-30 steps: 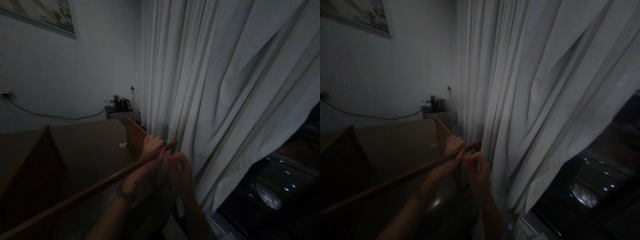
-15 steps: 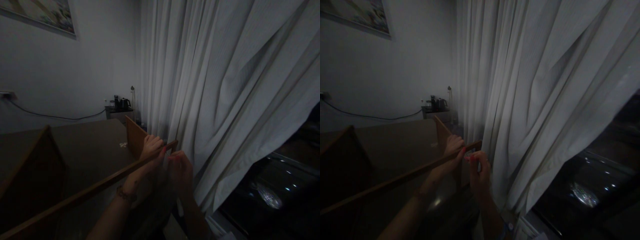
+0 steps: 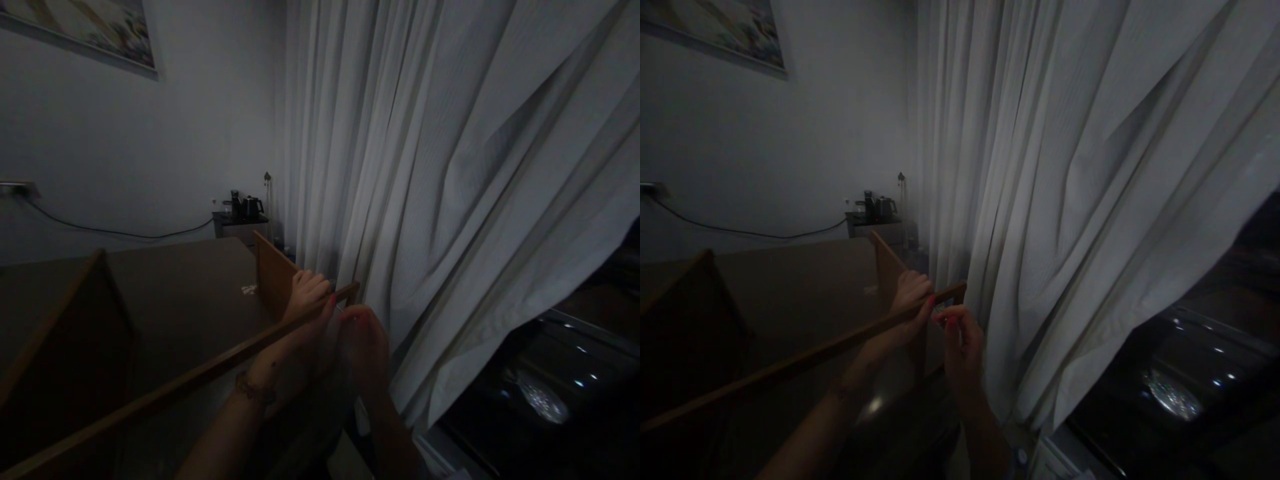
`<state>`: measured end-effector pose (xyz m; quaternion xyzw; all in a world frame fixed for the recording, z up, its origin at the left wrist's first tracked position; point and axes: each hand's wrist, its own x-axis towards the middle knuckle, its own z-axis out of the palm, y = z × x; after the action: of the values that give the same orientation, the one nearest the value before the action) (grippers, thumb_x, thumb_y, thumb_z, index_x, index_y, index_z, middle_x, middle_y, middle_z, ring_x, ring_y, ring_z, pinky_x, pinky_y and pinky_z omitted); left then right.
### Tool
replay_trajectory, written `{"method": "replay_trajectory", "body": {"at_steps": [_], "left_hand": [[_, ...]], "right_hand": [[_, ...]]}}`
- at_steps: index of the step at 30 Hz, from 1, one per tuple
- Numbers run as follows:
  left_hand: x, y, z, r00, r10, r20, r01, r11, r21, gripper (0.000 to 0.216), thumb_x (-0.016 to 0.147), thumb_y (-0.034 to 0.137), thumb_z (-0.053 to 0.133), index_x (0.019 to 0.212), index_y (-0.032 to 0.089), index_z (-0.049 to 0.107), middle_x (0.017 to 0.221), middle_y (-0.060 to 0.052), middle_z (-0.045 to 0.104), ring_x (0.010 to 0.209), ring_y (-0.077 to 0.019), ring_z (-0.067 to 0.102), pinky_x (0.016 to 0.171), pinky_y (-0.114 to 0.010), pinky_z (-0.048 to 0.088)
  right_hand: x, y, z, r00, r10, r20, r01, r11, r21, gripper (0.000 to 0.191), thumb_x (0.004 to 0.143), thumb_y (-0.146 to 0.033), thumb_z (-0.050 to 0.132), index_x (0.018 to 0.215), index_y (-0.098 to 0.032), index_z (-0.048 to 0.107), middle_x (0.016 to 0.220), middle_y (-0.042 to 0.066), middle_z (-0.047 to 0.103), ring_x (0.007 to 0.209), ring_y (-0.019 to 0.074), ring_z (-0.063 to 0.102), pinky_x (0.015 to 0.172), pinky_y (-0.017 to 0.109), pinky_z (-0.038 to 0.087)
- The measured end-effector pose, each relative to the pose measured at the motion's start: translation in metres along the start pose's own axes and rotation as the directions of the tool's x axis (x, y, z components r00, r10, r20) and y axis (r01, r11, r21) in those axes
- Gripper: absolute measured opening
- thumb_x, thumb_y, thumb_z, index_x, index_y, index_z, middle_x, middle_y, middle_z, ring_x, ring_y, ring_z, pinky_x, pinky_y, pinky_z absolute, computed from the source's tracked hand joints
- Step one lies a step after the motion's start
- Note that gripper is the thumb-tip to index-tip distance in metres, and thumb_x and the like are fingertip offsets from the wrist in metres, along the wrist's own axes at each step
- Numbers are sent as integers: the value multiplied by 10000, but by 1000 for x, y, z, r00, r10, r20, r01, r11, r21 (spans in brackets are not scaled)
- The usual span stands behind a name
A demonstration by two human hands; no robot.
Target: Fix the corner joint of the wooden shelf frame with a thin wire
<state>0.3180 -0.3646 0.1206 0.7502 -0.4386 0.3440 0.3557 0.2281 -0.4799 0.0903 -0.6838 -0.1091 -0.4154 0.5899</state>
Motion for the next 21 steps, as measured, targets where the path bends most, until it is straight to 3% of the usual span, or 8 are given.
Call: {"method": "replay_trajectory", "body": {"at_steps": [5,10,14,21], "left_hand": [[1,1,0,1000,-22,10,22,1000,15,261,925,292,374,676,217,388,696,-21,492,801,-215,474,843,-409,369],[1,2,0,999,-33,17,32,999,25,245,925,286,369,691,216,395,706,-19,497,797,-209,470,848,-406,377],[1,3,-2,999,-36,12,36,999,27,242,933,290,369,703,217,396,718,-18,496,795,-209,467,835,-395,378],[2,5,-4,998,-52,42,53,999,-6,263,934,305,381,687,215,395,704,-16,497,793,-209,472,851,-405,371]], "right_hand": [[-5,9,-6,996,-82,19,84,992,-99,259,996,-392,483,951,-241,688,877,34,705,821,179,654,743,293,511],[6,6,-9,982,-187,34,189,978,-86,209,975,-326,535,878,-253,706,869,18,667,843,159,634,766,279,502],[13,-3,-12,986,-163,44,165,984,-60,175,939,-337,591,836,-246,701,826,5,600,785,146,596,698,255,492],[10,-5,-18,982,-130,134,138,989,-58,131,957,-305,566,967,-252,686,823,5,654,723,140,608,643,251,490]]}}
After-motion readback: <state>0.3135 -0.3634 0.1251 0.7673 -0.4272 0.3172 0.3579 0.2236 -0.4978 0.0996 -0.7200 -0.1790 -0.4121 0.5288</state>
